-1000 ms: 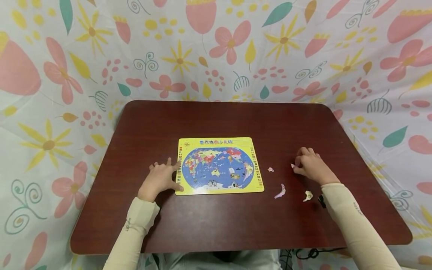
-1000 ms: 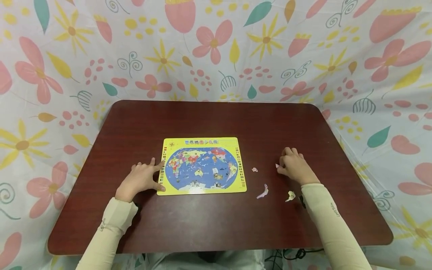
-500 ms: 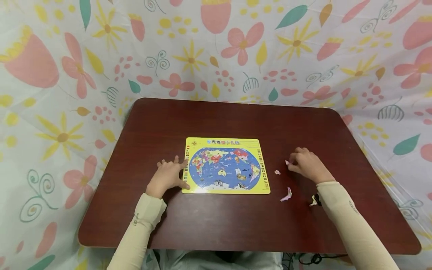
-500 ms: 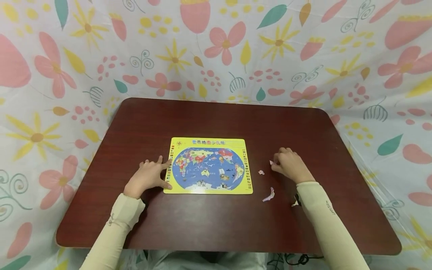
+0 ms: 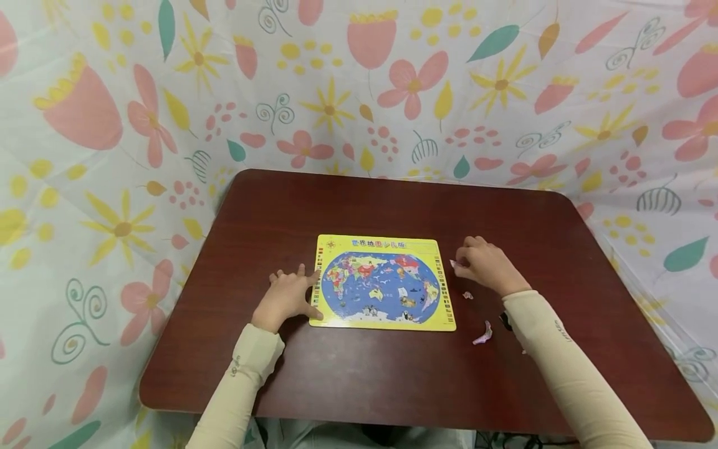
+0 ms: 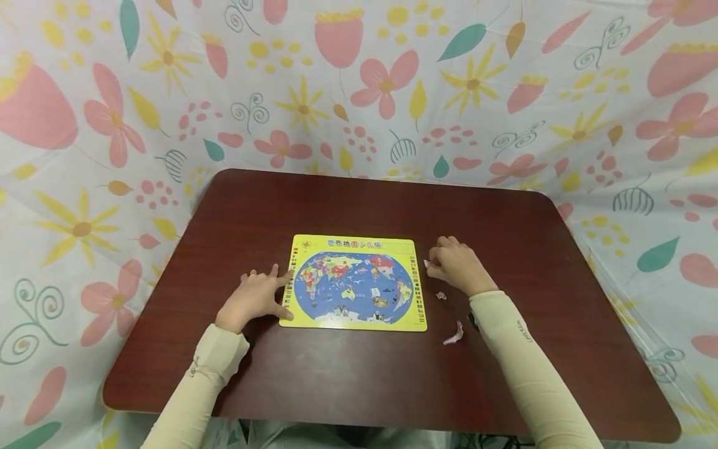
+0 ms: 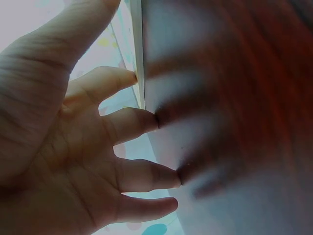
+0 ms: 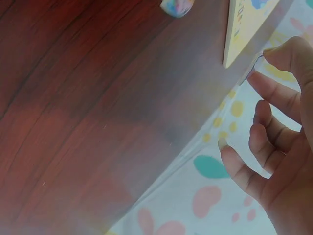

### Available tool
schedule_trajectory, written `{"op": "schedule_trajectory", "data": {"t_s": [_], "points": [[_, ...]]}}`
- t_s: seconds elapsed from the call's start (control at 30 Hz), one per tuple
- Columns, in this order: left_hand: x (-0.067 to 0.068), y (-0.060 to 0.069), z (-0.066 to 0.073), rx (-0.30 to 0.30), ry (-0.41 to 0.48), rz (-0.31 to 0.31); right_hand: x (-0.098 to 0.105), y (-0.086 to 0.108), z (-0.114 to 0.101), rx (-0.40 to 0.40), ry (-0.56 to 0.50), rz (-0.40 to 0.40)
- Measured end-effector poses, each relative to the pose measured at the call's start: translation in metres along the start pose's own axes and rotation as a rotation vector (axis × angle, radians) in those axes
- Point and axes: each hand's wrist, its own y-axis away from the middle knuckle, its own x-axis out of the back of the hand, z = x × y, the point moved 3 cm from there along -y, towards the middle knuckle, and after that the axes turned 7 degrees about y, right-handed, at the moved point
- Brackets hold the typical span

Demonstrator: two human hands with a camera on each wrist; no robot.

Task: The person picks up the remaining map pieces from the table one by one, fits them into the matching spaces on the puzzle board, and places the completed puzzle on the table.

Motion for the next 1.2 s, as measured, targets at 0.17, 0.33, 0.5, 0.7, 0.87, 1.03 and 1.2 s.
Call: {"op": "schedule_trajectory", "data": {"t_s": [0.17, 0.33, 0.5, 0.7, 0.87, 1.03, 1.2], "points": [[0.000, 0.000, 0.000, -0.005, 0.012, 0.012, -0.003, -0.010, -0.012, 0.011, -0.002, -0.015], [0.000, 0.000, -0.002, -0.012, -0.002, 0.022, -0.007, -0.022, -0.025, 0.040, -0.012, -0.017], [0.000, 0.001, -0.001, -0.016, 0.000, 0.022, -0.011, -0.034, -0.039, 0.096, -0.022, -0.014], [-0.002, -0.001, -0.002, -0.009, 0.005, 0.028, -0.014, -0.046, -0.055, 0.163, -0.027, -0.020], [-0.003, -0.001, -0.001, -0.010, 0.004, 0.027, -0.015, -0.051, -0.063, 0.204, -0.042, -0.027], [-0.003, -0.001, -0.002, 0.000, -0.004, 0.019, -0.019, -0.055, -0.067, 0.228, -0.048, -0.035], [-0.002, 0.000, -0.002, -0.004, -0.016, 0.027, -0.023, -0.059, -0.072, 0.249, -0.029, -0.037]]}}
